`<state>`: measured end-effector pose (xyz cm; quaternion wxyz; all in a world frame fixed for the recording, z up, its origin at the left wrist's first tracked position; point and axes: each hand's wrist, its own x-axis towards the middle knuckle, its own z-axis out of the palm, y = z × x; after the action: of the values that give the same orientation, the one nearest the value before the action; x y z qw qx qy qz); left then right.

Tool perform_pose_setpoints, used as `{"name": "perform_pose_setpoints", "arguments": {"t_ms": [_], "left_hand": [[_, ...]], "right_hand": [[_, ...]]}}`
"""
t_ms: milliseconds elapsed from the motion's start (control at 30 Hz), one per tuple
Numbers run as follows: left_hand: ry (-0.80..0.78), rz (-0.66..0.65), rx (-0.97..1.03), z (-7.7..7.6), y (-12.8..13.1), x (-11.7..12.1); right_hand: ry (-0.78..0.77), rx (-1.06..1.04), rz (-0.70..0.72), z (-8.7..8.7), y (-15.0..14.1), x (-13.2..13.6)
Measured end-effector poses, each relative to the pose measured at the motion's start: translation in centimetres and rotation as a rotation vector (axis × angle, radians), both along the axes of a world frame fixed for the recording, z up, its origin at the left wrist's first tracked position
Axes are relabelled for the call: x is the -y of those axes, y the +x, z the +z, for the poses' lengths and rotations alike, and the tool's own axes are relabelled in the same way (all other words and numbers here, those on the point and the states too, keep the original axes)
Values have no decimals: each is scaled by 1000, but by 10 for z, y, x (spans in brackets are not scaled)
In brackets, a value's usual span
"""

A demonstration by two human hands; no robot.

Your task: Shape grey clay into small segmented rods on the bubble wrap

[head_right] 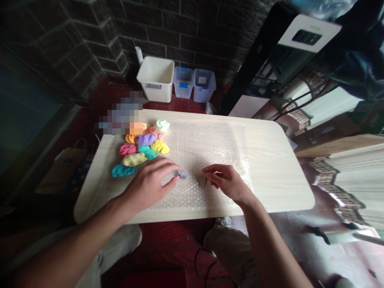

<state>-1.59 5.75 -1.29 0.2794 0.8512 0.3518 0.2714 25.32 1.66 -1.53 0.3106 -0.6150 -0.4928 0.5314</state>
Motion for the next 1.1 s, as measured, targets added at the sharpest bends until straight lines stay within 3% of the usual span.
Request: {"name": "perform_pose_setpoints", "arguments": {"t_ms": [167, 367, 533, 733, 833, 1100], "left_hand": [[191, -86, -197, -11, 7, 0], [207, -97, -260, -11, 11, -3], [-48, -74, -59, -2, 13, 8], [-315, -9, 163, 2, 11, 12], [-362, 9, 212, 4, 12, 10], [-515, -86, 224, 4, 13, 3]], "right_hand": [[84, 123, 42, -10, -4, 1], [175, 369, 49, -11, -6, 2], [292, 452, 3, -2, -9, 3], [202, -19, 34, 27, -24, 8], [242, -123, 86, 32, -33, 10], [477, 72, 119, 28, -32, 9]]}}
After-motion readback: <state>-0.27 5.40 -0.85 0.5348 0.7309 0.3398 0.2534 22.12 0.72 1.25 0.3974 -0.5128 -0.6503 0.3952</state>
